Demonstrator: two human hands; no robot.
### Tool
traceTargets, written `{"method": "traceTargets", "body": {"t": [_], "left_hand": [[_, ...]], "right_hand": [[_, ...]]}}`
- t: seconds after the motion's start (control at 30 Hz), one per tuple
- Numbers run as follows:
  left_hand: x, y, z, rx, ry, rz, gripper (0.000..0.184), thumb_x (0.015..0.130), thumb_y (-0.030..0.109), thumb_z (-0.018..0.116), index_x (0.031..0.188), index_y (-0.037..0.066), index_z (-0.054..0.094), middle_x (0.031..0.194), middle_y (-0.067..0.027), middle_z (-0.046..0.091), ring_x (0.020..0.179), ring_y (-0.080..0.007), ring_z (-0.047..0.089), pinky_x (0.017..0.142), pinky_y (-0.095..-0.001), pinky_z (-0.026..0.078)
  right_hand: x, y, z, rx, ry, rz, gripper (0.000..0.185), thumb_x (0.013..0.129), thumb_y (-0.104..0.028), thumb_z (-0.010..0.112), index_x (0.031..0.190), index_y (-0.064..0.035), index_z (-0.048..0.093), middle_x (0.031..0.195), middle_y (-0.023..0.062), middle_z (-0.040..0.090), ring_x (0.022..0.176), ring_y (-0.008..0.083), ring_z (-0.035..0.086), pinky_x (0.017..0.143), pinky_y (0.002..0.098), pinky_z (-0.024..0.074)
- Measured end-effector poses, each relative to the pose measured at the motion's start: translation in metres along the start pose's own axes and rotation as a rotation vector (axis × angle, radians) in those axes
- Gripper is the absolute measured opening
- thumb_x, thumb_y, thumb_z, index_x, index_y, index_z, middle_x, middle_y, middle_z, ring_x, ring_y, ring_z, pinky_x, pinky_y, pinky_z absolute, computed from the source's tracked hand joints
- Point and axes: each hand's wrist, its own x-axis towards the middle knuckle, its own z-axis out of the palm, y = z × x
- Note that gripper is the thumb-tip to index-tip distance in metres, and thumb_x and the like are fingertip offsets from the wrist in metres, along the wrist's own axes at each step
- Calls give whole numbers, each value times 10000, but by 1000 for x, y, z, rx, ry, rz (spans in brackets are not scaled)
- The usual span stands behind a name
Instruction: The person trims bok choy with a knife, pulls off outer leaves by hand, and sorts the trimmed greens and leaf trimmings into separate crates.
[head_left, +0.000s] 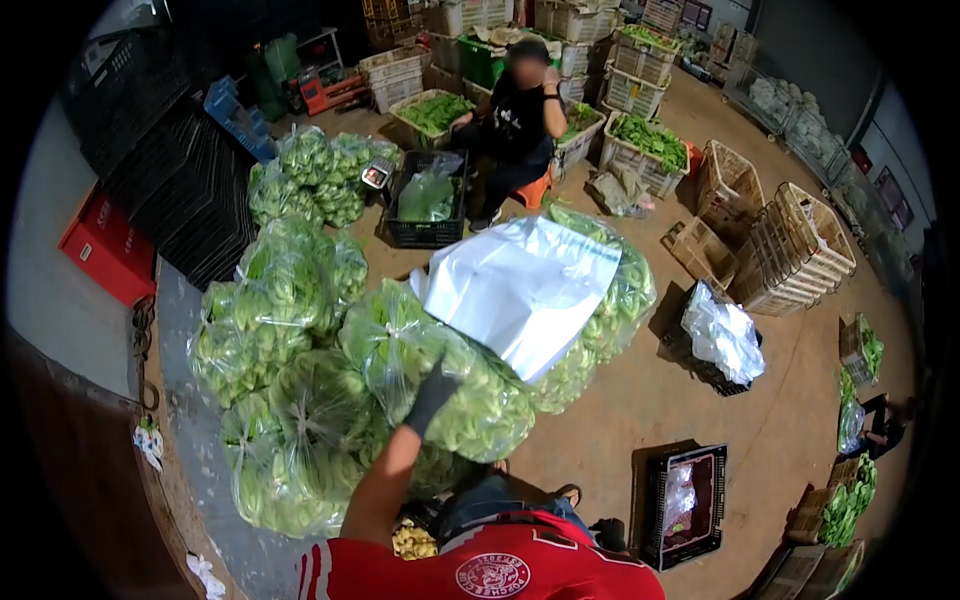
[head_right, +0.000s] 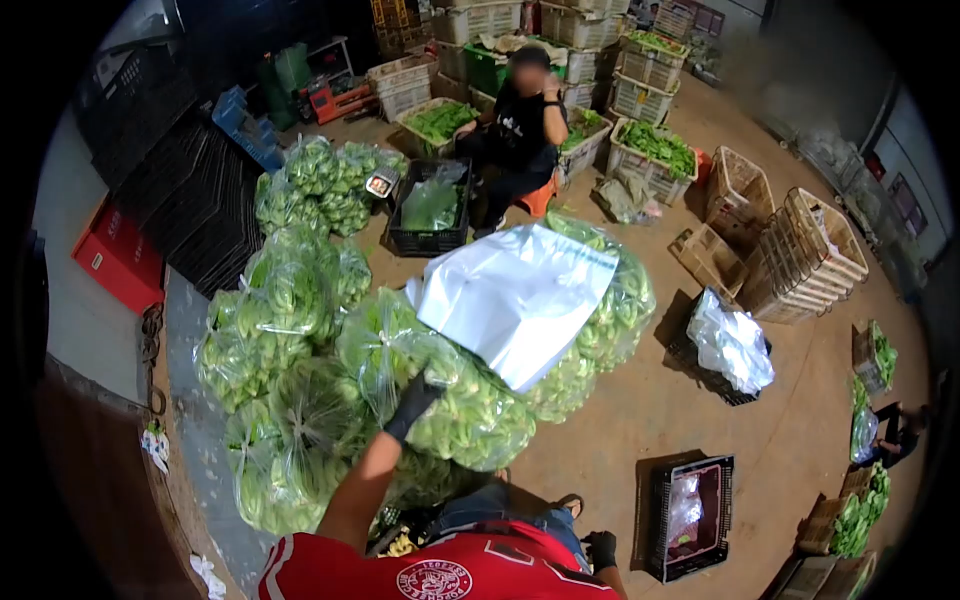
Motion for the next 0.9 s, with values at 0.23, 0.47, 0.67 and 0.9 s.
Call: {"method": "traceTargets", "body": {"t": [0.23,0.47,0.67,0.9], "left_hand": [[195,124,-96,334,323,41,918,685,269,716,1402,104,167,966,-282,594,887,-407,586,741,-474,467],[211,152,-101,355,344,88,883,701,255,644,1402,70,140,1104,-276,546,980,-399,560,806,-468,450],[213,137,-115,566,281,-15,912,724,242,649,1425,191,68,1097,-221,573,968,-363,582,811,-477,457],[216,144,-124,348,403,89,878,729,264,655,1418,145,124,1020,-241,592,954,-381,576,791,-462,467]], "right_hand": [[-14,-19,-15,-13,38,-31,310,798,-205,517,617,38,584,640,152,648,387,212,518,384,328,429],[-27,-13,-7,52,30,-132,292,841,-193,525,664,38,528,673,198,644,396,229,539,369,342,432],[-27,1,-15,-157,-24,-418,318,822,-191,529,616,51,508,665,217,638,376,231,521,367,347,427],[-23,-40,-7,32,73,8,247,817,-181,523,705,39,528,685,193,648,383,224,522,364,332,420]]}}
